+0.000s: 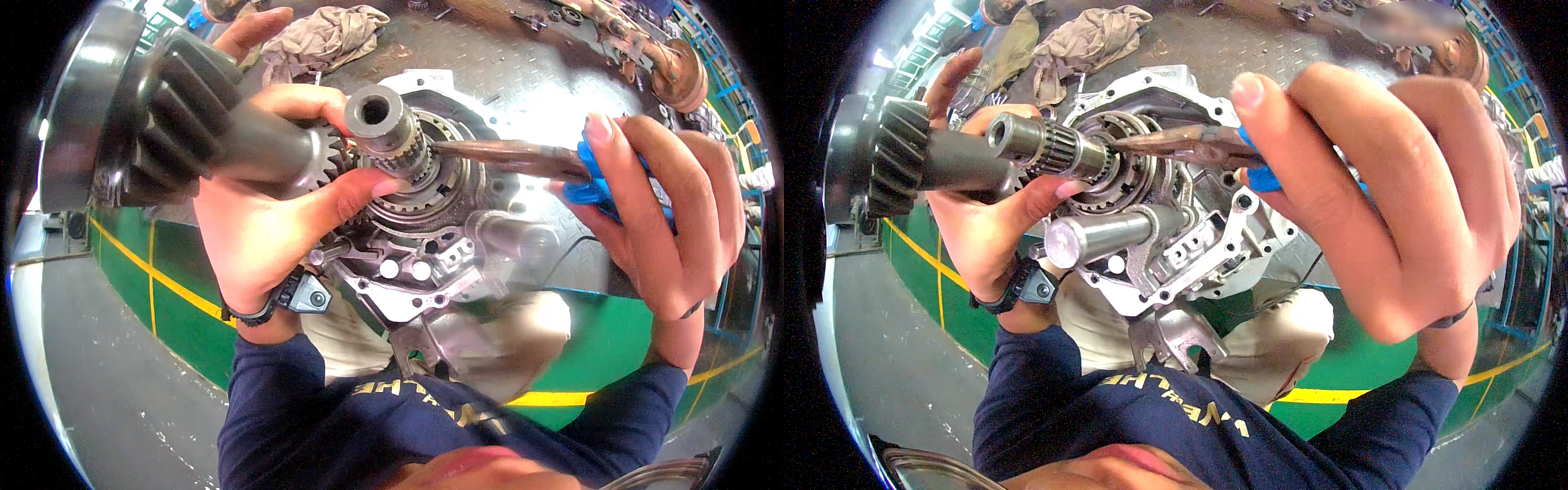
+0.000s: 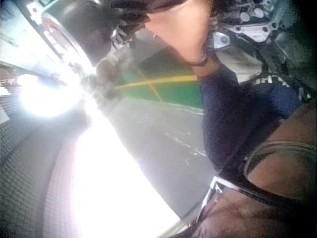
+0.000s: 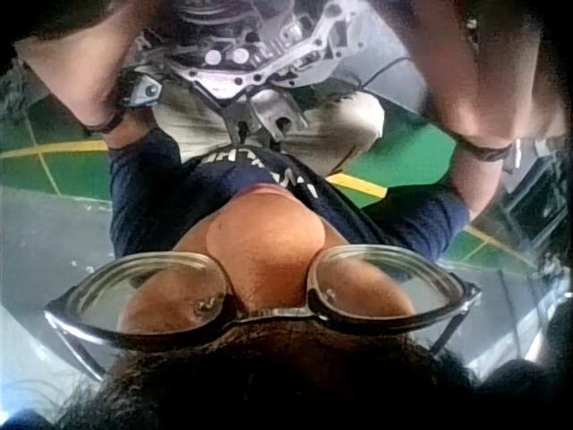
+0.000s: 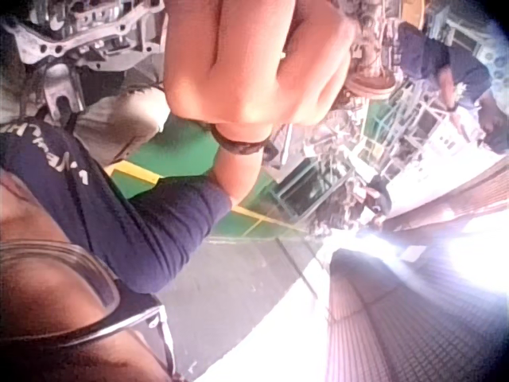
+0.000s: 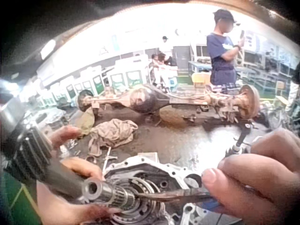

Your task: The person assembles a gearbox by fitting gears onto a shaft and securing components using pliers.

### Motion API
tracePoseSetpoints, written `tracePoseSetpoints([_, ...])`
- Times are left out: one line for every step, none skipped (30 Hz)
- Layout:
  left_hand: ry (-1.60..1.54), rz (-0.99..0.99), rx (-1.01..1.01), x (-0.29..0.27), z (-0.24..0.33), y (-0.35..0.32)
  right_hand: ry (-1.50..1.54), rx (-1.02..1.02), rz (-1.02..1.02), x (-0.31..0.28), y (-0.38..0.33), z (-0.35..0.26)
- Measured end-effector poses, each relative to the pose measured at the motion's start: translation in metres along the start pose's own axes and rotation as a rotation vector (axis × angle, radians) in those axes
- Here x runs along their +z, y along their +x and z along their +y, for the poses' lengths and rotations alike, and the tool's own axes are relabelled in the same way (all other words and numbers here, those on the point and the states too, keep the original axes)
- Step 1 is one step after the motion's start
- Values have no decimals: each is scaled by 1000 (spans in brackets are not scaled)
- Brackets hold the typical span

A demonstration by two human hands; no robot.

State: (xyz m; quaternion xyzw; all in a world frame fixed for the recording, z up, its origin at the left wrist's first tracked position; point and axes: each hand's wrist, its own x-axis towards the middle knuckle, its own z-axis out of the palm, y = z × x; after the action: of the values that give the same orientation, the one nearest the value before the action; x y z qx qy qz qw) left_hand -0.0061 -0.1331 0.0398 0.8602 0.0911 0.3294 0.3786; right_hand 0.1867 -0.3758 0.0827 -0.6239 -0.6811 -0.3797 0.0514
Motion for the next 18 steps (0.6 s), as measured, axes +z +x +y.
tracePoseSetpoints([3, 15, 16, 1, -2, 0, 36, 12, 6, 1, -6, 0])
tracePoseSetpoints([5, 32, 32, 2, -3, 0, 51, 23, 6, 1, -8, -2])
tracePoseSetpoints([-49, 64, 8, 4, -1, -1, 70, 32, 13, 1, -9, -4])
tracePoseSetpoints([-72, 79, -4, 2, 0, -1, 90, 41, 21, 3, -11, -7])
tracePoseSetpoints([-95, 94, -18, 1, 0, -2, 109, 60, 34, 4, -12, -8])
tracePoseSetpoints([-37, 69, 6, -3, -2, -2, 118, 74, 40, 6, -15, -10])
tracePoseSetpoints([-8, 54, 18, -2, -2, -1, 126, 88, 45, 8, -17, -11])
tracePoseSetpoints([21, 35, 31, -2, -3, -1, 154, 107, 58, 10, -20, -11])
tracePoseSetpoints([-20, 61, 20, -1, -3, -2, 174, 123, 72, 13, -20, -10])
tracePoseSetpoints([-61, 85, 10, 1, -3, -3, 193, 138, 85, 17, -22, -8])
tracePoseSetpoints([-103, 109, -1, 3, -2, -4, 294, 177, 78, 23, -21, 1])
tracePoseSetpoints([-153, 134, -11, 7, -1, -4, 373, 224, 69, 23, -22, 8])
tracePoseSetpoints([-172, 139, -14, 8, 1, -4, 436, 281, 62, 22, -22, 8])
tracePoseSetpoints([-201, 150, -21, 12, 0, -3, 484, 327, 61, 21, -22, 11])
tracePoseSetpoints([-204, 165, -9, 14, 1, -2, 509, 351, 58, 22, -21, 10])
tracePoseSetpoints([-201, 163, -3, 15, 1, -2, 511, 362, 59, 23, -20, 8])
tracePoseSetpoints([-202, 174, 2, 15, 0, -1, 510, 360, 56, 24, -16, 9])
tracePoseSetpoints([-177, 180, 49, 13, 0, 5, 502, 314, 64, 26, -10, 14])
